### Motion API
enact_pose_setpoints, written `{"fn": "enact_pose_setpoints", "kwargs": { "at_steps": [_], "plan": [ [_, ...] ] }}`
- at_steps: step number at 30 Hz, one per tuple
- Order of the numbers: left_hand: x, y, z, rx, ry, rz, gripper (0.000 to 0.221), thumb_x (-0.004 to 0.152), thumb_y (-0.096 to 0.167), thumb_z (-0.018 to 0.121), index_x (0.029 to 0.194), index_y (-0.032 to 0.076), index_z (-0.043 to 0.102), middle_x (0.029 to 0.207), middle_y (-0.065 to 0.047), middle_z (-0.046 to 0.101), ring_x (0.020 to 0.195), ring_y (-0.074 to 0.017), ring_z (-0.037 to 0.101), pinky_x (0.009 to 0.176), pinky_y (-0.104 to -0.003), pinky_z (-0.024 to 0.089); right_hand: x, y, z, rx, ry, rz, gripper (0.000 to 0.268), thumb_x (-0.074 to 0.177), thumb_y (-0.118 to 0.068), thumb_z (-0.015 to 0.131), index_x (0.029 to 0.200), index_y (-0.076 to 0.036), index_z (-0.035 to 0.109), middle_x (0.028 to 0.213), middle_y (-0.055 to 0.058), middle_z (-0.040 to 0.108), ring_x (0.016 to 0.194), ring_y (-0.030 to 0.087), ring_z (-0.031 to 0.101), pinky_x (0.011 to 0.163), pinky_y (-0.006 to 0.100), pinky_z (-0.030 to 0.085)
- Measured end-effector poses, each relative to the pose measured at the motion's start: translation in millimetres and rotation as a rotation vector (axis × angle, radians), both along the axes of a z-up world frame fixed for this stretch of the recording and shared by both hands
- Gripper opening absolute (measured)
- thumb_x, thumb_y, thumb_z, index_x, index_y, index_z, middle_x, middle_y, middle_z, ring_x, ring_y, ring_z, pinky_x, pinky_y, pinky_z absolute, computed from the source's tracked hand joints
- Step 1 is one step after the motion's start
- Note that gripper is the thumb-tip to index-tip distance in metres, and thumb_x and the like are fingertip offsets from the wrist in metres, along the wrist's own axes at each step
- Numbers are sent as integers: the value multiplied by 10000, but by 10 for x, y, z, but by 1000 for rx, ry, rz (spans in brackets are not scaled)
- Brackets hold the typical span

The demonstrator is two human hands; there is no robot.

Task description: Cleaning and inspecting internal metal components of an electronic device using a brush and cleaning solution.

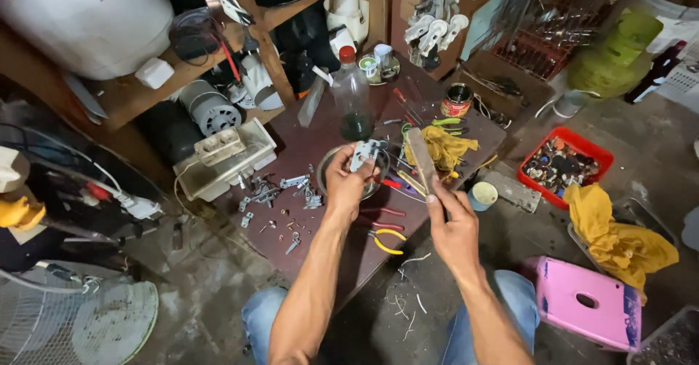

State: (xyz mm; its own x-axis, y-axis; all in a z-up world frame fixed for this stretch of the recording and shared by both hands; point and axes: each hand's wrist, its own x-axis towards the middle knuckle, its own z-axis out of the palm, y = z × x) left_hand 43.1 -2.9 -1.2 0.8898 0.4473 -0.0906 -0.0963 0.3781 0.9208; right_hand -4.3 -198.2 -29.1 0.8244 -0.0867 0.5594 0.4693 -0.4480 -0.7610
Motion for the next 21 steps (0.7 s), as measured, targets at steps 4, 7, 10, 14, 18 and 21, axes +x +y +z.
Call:
{"fn": "enact_pose_setpoints", "kwargs": {
  "at_steps": [4, 7, 10, 14, 18, 21],
  "plan": [
    [-10, 73, -281, 36, -23, 24, 311, 793, -51, 767, 1090, -18, 678, 836, -87, 684, 700, -144, 714, 569, -226, 609, 29, -98, 91, 36, 1, 87, 270, 951, -139, 688, 1216, -136, 741, 994, 90, 723, 964, 275, 716, 830, 386, 559],
    [-103, 41, -310, -8, -23, 56, 285, 785, -41, 791, 1052, -36, 691, 806, -90, 697, 663, -133, 691, 555, -192, 571, 37, -114, 83, 46, -12, 179, 277, 942, -123, 697, 1214, -150, 740, 1014, 58, 737, 967, 249, 722, 844, 383, 559],
    [-171, -68, -235, -48, 11, 94, 255, 827, 0, 780, 1064, -29, 691, 814, -82, 696, 654, -95, 654, 553, -200, 590, -4, -66, 71, 10, -52, 217, 286, 891, -109, 746, 1174, -148, 759, 1013, 57, 740, 950, 229, 726, 860, 355, 553],
    [-192, -211, -241, -102, -12, 89, 211, 809, -78, 765, 1008, -42, 707, 827, -171, 717, 669, -195, 708, 551, -304, 641, -62, 95, 157, -188, -152, 91, 244, 877, -158, 755, 1116, -198, 788, 969, 19, 701, 790, 270, 716, 694, 393, 574],
    [-153, -120, -297, -45, -81, 136, 180, 799, -122, 749, 966, -65, 712, 875, -194, 725, 700, -187, 690, 564, -304, 641, -60, 133, 224, -299, -213, 38, 205, 898, -201, 727, 1088, -253, 784, 984, -60, 686, 765, 245, 719, 661, 369, 586],
    [-134, -18, -417, -6, -84, 156, 151, 801, -137, 741, 923, -50, 716, 914, -203, 734, 721, -176, 678, 528, -274, 616, -114, 65, 29, -262, -158, 58, 186, 893, -239, 730, 1064, -275, 795, 945, -69, 691, 729, 252, 717, 613, 368, 579]
  ]
}}
